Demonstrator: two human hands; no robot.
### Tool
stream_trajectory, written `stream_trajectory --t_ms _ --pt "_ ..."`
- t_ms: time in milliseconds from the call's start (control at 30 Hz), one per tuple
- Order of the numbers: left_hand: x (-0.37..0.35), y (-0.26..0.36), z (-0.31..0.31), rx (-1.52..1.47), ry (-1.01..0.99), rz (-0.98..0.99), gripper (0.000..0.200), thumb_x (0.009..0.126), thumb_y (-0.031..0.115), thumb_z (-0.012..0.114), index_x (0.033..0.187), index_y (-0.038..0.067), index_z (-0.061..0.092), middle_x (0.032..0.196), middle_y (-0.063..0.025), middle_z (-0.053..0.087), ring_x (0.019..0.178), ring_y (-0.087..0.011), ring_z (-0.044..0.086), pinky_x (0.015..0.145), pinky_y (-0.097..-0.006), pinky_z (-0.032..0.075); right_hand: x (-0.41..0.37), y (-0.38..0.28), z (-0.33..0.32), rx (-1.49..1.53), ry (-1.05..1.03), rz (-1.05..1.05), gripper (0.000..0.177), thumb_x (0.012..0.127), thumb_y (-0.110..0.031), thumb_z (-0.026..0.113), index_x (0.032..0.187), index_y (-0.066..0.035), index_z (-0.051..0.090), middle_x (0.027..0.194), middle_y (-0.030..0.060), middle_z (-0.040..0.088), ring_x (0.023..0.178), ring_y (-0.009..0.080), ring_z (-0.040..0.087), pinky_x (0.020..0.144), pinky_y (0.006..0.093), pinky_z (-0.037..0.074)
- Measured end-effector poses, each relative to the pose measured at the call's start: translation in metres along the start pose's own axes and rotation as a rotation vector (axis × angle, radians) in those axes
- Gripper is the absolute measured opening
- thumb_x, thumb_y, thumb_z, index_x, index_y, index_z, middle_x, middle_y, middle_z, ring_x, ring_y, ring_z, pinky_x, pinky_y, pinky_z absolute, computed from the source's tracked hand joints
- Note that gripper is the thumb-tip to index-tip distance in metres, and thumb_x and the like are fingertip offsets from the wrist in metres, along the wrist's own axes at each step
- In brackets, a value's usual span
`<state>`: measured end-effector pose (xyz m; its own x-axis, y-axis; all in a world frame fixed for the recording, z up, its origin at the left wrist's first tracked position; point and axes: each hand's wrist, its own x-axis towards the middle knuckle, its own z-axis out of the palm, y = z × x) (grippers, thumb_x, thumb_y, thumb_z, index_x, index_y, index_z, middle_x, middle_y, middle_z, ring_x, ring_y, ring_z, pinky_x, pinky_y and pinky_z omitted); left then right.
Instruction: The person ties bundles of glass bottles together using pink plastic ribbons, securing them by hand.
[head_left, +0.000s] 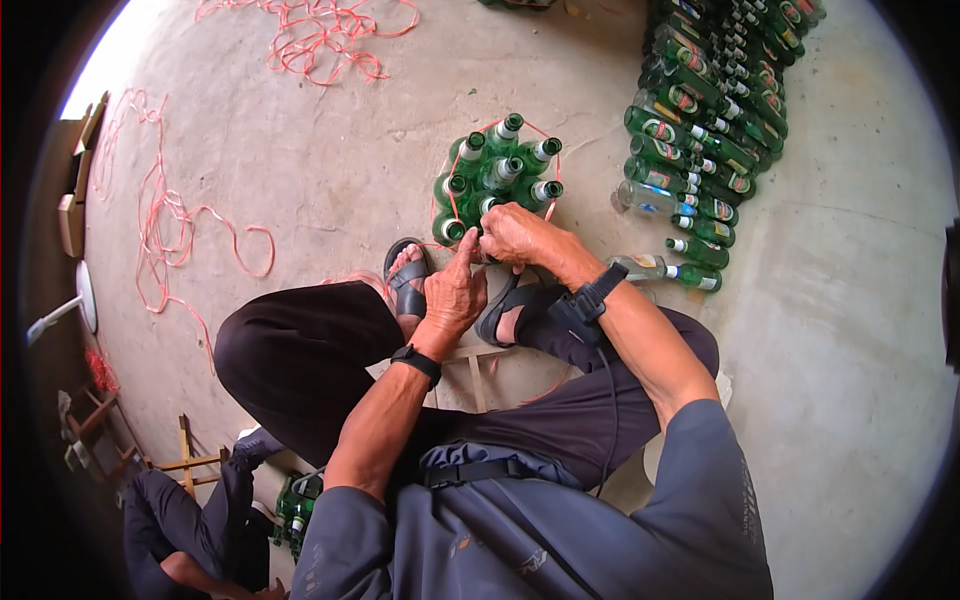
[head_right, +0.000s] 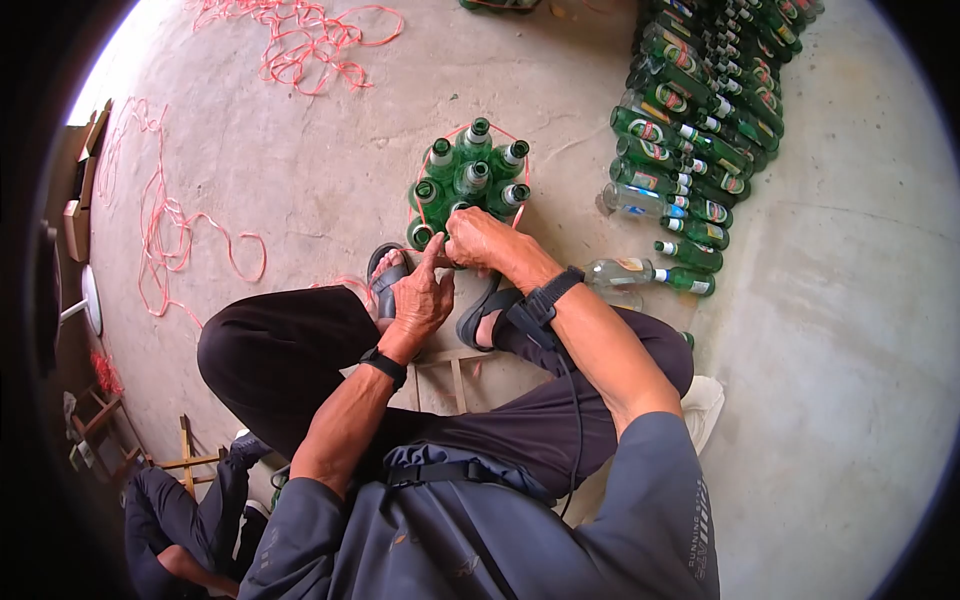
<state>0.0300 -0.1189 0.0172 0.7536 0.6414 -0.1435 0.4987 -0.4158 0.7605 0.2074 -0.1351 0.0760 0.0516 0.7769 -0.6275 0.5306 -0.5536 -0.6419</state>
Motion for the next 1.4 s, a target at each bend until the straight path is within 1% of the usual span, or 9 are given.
stream_trajectory --t_ms 100,167,333,533,700,900,1167,1267,1400 --pt "0.002 -0.013 -0.002 0.085 -0.021 0.029 0.062 0.079 0.008 0.06 0.137 0.016 0.041 0.099 -0.0087 0.068 0.078 -0.0336 0.066 0.074 -0.043 0.051 0.002 0.003 0.0 -0.047 0.001 -0.008 0.026 0.077 -0.008 0.049 0.072 0.014 0.061 0.059 0.0279 0.059 0.053 0.0339 0.065 0.049 0.0409 0.054" --pt "0.003 -0.02 -0.001 0.278 0.033 0.161 0.06 0.08 0.011 0.055 0.137 0.023 0.043 0.098 -0.0099 0.067 0.065 -0.0328 0.065 0.059 -0.0426 0.052 0.005 0.014 0.003 -0.075 0.014 -0.028 0.026 0.077 -0.009 0.049 0.071 0.014 0.061 0.059 0.0281 0.059 0.053 0.0341 0.065 0.049 0.0415 0.053" --pt "0.006 -0.016 -0.003 0.256 0.08 0.148 0.056 0.081 0.012 0.055 0.134 0.027 0.049 0.092 -0.0097 0.067 0.065 -0.0315 0.065 0.057 -0.0433 0.051 0.008 0.02 0.002 -0.271 0.0 -0.11 0.026 0.08 -0.011 0.051 0.072 0.011 0.063 0.069 0.0295 0.061 0.064 0.0394 0.066 0.063 0.0444 0.054" --pt "0.003 -0.011 -0.006 0.278 -0.021 0.04 0.057 0.08 0.011 0.056 0.134 0.027 0.049 0.089 -0.0128 0.068 0.074 -0.0333 0.065 0.077 -0.0453 0.05 -0.005 0.015 -0.003 -0.372 0.099 -0.205 0.021 0.079 -0.01 0.055 0.073 0.007 0.064 0.08 0.03 0.062 0.08 0.0433 0.063 0.073 0.046 0.051" --pt "0.002 -0.008 -0.007 0.296 -0.031 0.04 0.061 0.08 0.014 0.055 0.138 0.03 0.044 0.086 -0.0151 0.067 0.078 -0.0404 0.063 0.097 -0.0559 0.036 -0.007 0.026 0.001 -0.405 0.109 -0.195 0.019 0.078 -0.011 0.057 0.072 0.005 0.062 0.077 0.0266 0.062 0.079 0.0426 0.062 0.069 0.0478 0.05" --pt "0.003 -0.008 -0.006 0.297 -0.046 0.009 0.061 0.081 0.014 0.055 0.139 0.031 0.043 0.075 -0.0151 0.066 0.075 -0.0394 0.063 0.094 -0.0541 0.038 -0.02 0.023 -0.001 -0.523 0.067 -0.069 0.012 0.072 -0.006 0.058 0.073 0.003 0.066 0.079 0.0244 0.065 0.078 0.0387 0.066 0.068 0.0455 0.053" --pt "0.003 -0.005 -0.01 0.311 -0.071 0.002 0.06 0.082 0.015 0.054 0.139 0.031 0.043 0.084 -0.016 0.068 0.078 -0.0394 0.063 0.096 -0.0549 0.036 -0.035 0.032 0.005 -0.531 0.123 -0.114 0.014 0.073 -0.009 0.058 0.073 0.002 0.066 0.077 0.0236 0.065 0.075 0.0384 0.065 0.067 0.0459 0.052" --pt "0.003 -0.007 -0.008 0.309 -0.057 -0.004 0.061 0.081 0.014 0.054 0.139 0.032 0.042 0.088 -0.0149 0.068 0.076 -0.0381 0.064 0.089 -0.0509 0.043 -0.037 0.039 0.007 -0.538 0.172 -0.157 0.013 0.074 -0.009 0.058 0.074 0.001 0.066 0.078 0.0232 0.065 0.076 0.0391 0.064 0.067 0.0465 0.052" --pt "-0.005 -0.011 0.003 0.14 0.077 0.113 0.059 0.08 0.008 0.055 0.137 0.019 0.045 0.085 -0.0109 0.067 0.069 -0.0328 0.064 0.066 -0.0404 0.052 -0.039 0.038 0.005 -0.437 0.125 -0.097 0.014 0.074 -0.01 0.058 0.077 0.001 0.067 0.08 0.0233 0.065 0.078 0.0404 0.064 0.069 0.047 0.052"
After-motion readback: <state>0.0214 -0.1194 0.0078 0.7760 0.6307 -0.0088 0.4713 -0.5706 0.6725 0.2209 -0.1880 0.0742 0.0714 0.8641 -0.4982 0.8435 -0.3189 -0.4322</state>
